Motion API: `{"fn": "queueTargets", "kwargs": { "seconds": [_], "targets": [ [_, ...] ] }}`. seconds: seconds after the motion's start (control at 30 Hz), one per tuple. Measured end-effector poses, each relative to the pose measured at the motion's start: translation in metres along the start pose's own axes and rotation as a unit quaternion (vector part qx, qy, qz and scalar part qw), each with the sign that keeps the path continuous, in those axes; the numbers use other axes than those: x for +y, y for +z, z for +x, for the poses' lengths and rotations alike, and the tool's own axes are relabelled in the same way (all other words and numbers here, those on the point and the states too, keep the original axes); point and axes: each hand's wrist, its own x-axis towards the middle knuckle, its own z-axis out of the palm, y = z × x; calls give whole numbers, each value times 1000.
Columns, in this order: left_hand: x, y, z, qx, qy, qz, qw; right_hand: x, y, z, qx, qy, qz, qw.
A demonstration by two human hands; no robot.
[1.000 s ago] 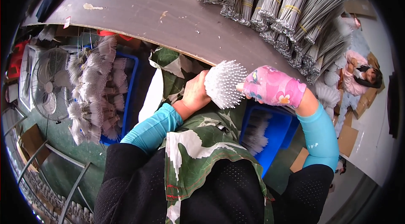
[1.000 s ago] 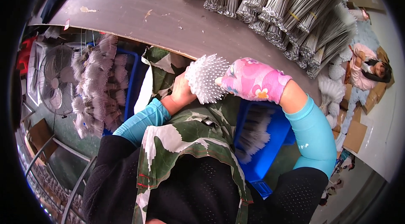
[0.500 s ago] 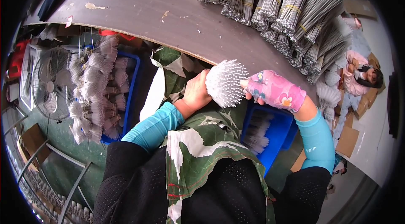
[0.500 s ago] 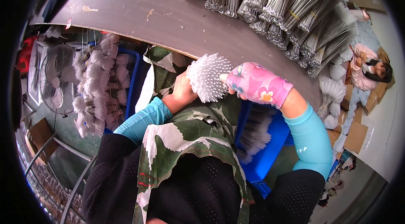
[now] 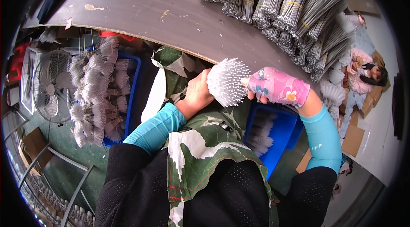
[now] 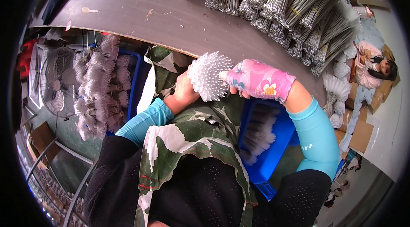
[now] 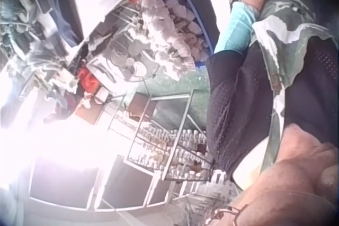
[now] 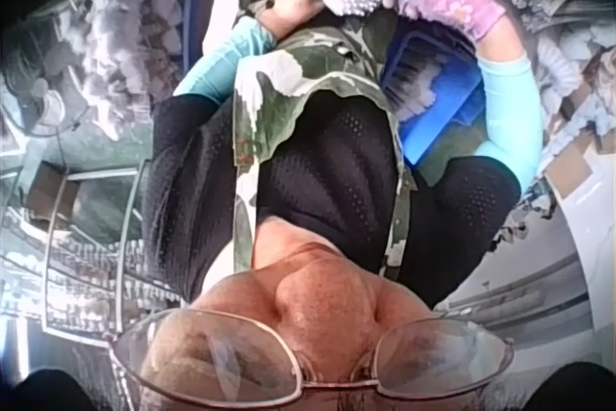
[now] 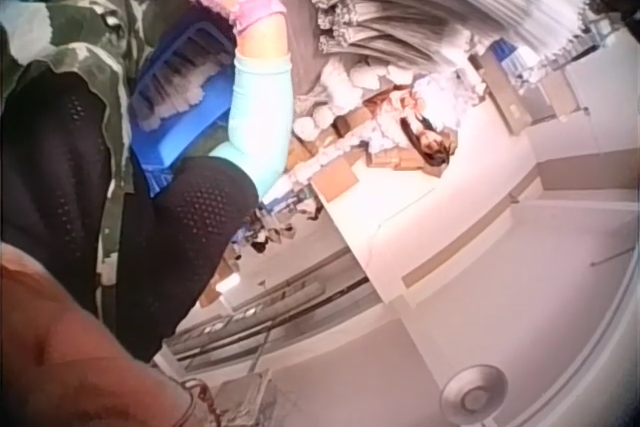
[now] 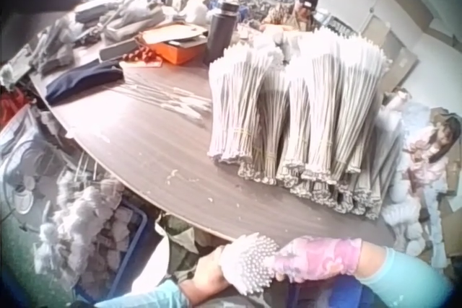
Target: The person bundles white plastic spiked components, trims them with scissors, and inspects them by hand.
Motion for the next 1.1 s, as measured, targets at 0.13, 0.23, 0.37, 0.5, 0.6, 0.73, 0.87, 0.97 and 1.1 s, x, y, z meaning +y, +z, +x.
{"fn": "queueTargets", "kwargs": {
  "seconds": [0.13,0.23,0.37,0.5,0.6,0.73,0.87,0.97,1.1],
  "targets": [
    [-2,2,0,4,3,-2,1000,-12,-5,4,-8,-7,-107,994],
    [-2,1,-1,3,2,-5,1000,-17,-4,6,-32,-27,-95,995],
    [-1,1,-1,4,1,0,1000,-15,-3,7,-16,-35,-111,993],
    [-1,1,0,5,7,3,1000,-9,-5,4,1,-8,-88,996],
    [0,1,0,19,20,-1,1000,-7,-5,4,-2,2,-89,996],
    [-1,2,-1,16,8,-10,1000,-9,-3,6,-10,-4,-91,996],
    [-2,2,-1,19,14,-11,1000,-12,-1,7,-13,2,-104,994],
    [-1,1,-1,15,5,-9,1000,-14,-1,8,-20,0,-108,994],
    [2,0,-1,5,-4,-5,1000,-19,-7,9,-41,10,-118,992]
  ]
}}
